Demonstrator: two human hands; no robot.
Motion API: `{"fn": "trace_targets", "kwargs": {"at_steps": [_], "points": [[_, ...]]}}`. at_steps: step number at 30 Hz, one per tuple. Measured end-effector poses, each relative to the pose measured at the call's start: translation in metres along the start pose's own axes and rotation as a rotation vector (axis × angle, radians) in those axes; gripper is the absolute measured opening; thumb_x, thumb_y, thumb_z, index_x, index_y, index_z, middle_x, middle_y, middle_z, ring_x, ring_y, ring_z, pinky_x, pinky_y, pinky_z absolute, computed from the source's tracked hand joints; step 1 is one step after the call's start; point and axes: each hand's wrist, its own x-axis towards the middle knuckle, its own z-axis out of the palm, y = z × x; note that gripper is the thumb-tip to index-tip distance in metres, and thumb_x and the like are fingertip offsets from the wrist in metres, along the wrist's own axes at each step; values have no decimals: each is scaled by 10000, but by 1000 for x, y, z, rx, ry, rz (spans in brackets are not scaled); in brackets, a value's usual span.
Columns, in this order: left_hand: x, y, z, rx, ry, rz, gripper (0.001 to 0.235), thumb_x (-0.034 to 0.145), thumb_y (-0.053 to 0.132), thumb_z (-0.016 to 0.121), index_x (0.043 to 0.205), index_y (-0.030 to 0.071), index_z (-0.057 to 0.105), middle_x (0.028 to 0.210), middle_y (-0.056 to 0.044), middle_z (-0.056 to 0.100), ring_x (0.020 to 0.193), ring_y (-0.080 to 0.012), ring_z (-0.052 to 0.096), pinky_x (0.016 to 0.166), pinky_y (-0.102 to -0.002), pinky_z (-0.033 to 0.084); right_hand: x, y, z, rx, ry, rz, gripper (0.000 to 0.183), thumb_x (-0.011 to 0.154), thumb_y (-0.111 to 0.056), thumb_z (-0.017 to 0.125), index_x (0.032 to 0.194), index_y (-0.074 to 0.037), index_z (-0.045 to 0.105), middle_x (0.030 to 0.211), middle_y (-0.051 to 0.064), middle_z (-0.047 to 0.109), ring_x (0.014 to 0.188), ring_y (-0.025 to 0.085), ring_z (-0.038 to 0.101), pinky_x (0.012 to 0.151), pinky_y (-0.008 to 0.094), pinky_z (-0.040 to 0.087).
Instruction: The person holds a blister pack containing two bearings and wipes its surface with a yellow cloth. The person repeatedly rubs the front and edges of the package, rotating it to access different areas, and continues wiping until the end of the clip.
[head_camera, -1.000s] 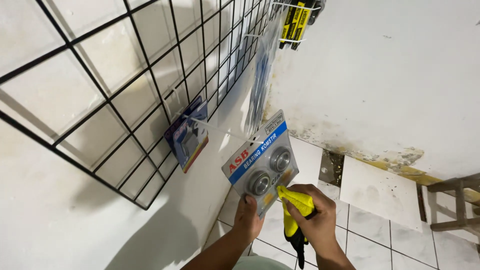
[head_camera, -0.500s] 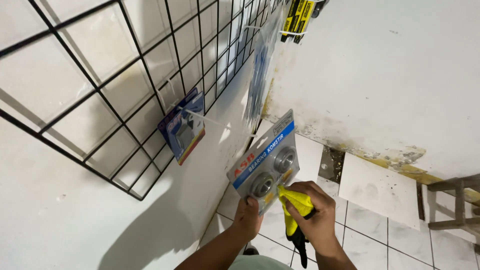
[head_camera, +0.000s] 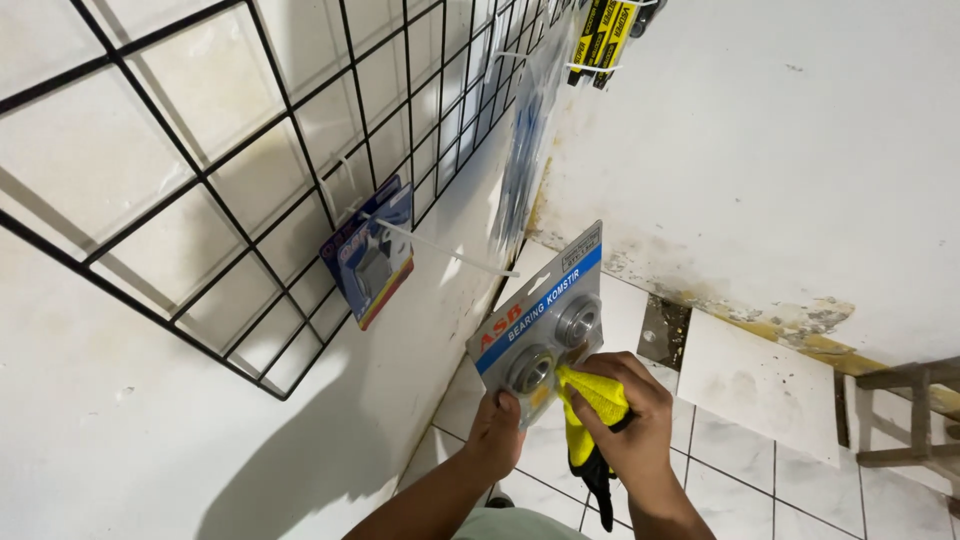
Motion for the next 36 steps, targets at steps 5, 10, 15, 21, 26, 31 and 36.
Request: {"fn": "trace_targets", "kwargs": {"at_steps": [5,10,15,21,26,31,36], "points": [[-4,-5,-10,24,98,-114,867,976,658,522,1546,80,217,1607,-191,314,1468,-302,313,1216,-499,235,5,-2,7,74,11,101,227,700,68,764,916,-1,752,886,79,728,748,160,649,706,258,526],[5,9,4,-26,11,26,641,1096,442,454,1573,83,221,1599,-147,353,1444,-282,357,1211,-484,258,4,2,12,81,37,98,217,732,32,789,945,15,754,956,103,736,787,177,667,731,274,544],[-11,-24,-40,-153,360,-202,458,1041,288,424,1461,112,373,1494,-148,468,1334,-260,455,1149,-462,356,0,7,14,43,-34,66,287,689,2,829,971,-6,778,979,86,750,799,170,692,740,270,554],[14,31,2,72,70,42,673,1073,511,432,1552,83,232,1575,-167,365,1433,-279,373,1207,-473,299,3,11,22,29,-12,18,286,651,7,821,931,-17,771,892,74,736,751,158,664,696,264,535],[16,41,8,146,33,79,659,1086,534,398,1531,63,280,1516,-150,435,1354,-265,448,1147,-450,363,9,6,25,-63,-10,-47,307,676,-8,811,974,-6,740,851,65,683,699,150,609,648,253,501],[11,33,-7,49,178,15,727,1033,565,404,1568,118,198,1573,-163,365,1425,-303,389,1166,-472,328,2,-1,28,-87,-61,-56,348,682,0,773,1025,-23,717,964,81,696,776,188,659,712,284,536],[8,24,-26,-293,259,-20,696,997,283,589,1588,169,239,1535,-160,439,1362,-312,472,1088,-434,415,0,-3,30,-15,-78,-55,365,669,-1,781,1028,-35,721,1064,91,708,889,207,706,812,311,567]]}}
